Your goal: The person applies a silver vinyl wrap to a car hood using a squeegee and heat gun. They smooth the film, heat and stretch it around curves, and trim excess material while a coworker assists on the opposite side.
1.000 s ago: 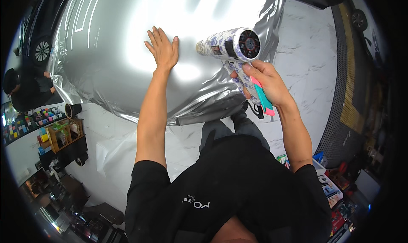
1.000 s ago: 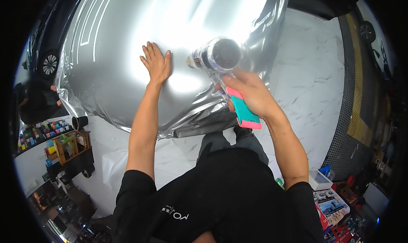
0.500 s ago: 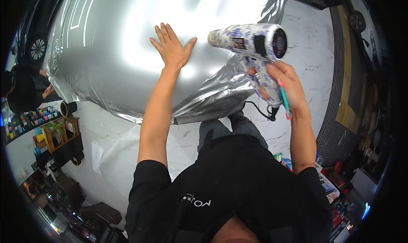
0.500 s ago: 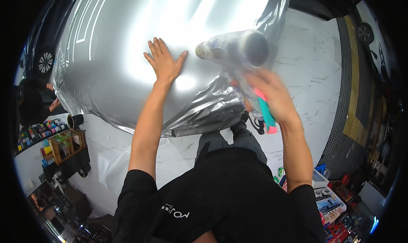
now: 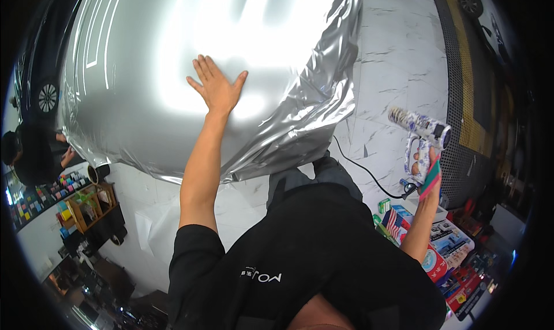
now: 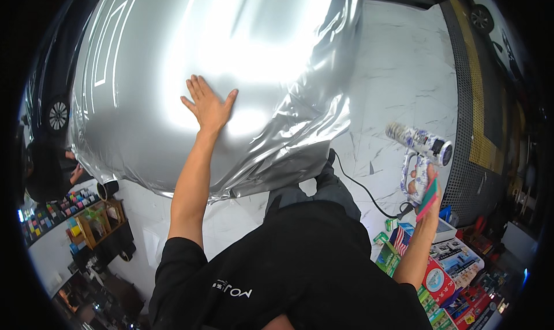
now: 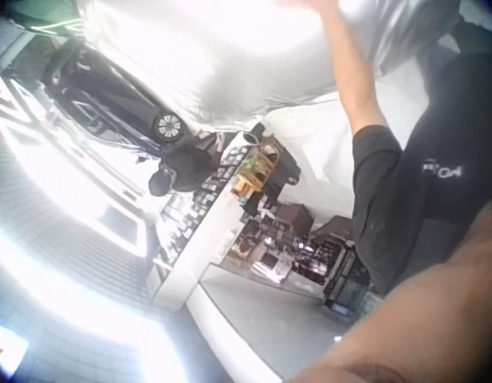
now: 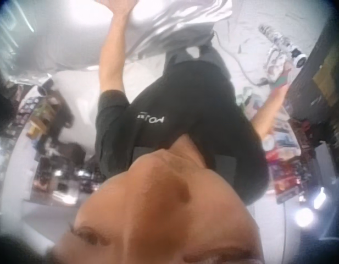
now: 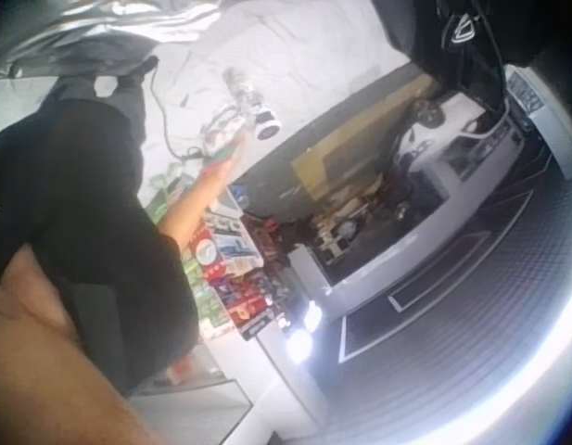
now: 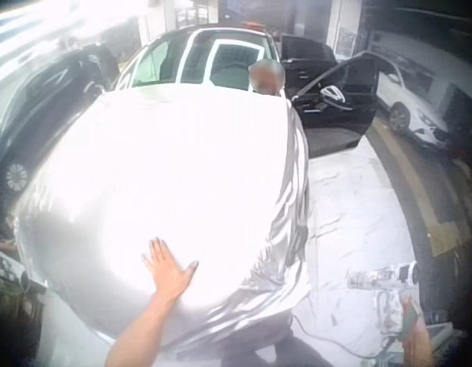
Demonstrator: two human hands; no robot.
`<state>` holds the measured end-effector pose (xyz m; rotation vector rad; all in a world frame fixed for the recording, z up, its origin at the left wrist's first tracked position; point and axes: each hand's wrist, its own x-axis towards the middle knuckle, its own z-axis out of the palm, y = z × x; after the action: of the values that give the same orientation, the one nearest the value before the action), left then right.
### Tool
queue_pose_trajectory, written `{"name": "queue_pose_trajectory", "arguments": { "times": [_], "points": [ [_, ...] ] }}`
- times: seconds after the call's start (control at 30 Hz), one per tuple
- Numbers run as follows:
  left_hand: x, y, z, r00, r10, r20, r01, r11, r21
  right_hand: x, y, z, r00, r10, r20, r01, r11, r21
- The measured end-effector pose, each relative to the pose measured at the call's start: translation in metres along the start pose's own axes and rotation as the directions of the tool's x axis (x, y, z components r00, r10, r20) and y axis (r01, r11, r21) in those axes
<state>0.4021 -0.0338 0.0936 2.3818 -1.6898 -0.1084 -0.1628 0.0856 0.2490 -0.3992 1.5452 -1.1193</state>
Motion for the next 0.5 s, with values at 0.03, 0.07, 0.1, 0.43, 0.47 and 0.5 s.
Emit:
{"name": "queue_pose_trajectory", "arguments": {
  "times": [0.03,0.07,0.1,0.43,0.47,0.5],
  "points": [
    [0.0,0.001,-0.001,1.0,-0.002,0.008,0.002,1.0,-0.005,0.001,0.009,-0.013,0.997,0.027,-0.077,-0.027,1.0,-0.01],
    [0.0,0.003,-0.002,1.0,0.0,0.009,0.0,1.0,0.006,0.007,0.02,-0.028,0.99,0.081,-0.117,-0.08,0.997,0.01],
    [0.0,0.001,-0.002,1.0,0.006,0.004,-0.006,1.0,-0.022,0.013,0.031,-0.043,0.979,0.137,-0.153,-0.133,0.99,0.034],
    [-0.094,0.036,0.02,0.991,-0.078,-0.113,0.039,0.949,-0.311,0.07,0.142,-0.185,0.895,0.445,-0.009,-0.407,0.827,0.388],
    [-0.118,0.056,0.026,0.987,-0.073,-0.144,0.018,0.936,-0.35,0.077,0.144,-0.197,0.886,0.464,0.005,-0.425,0.807,0.41],
    [-0.145,0.087,0.024,0.989,-0.074,-0.132,0.014,0.916,-0.402,0.085,0.152,-0.214,0.876,0.483,0.016,-0.442,0.787,0.431]
  ]
}}
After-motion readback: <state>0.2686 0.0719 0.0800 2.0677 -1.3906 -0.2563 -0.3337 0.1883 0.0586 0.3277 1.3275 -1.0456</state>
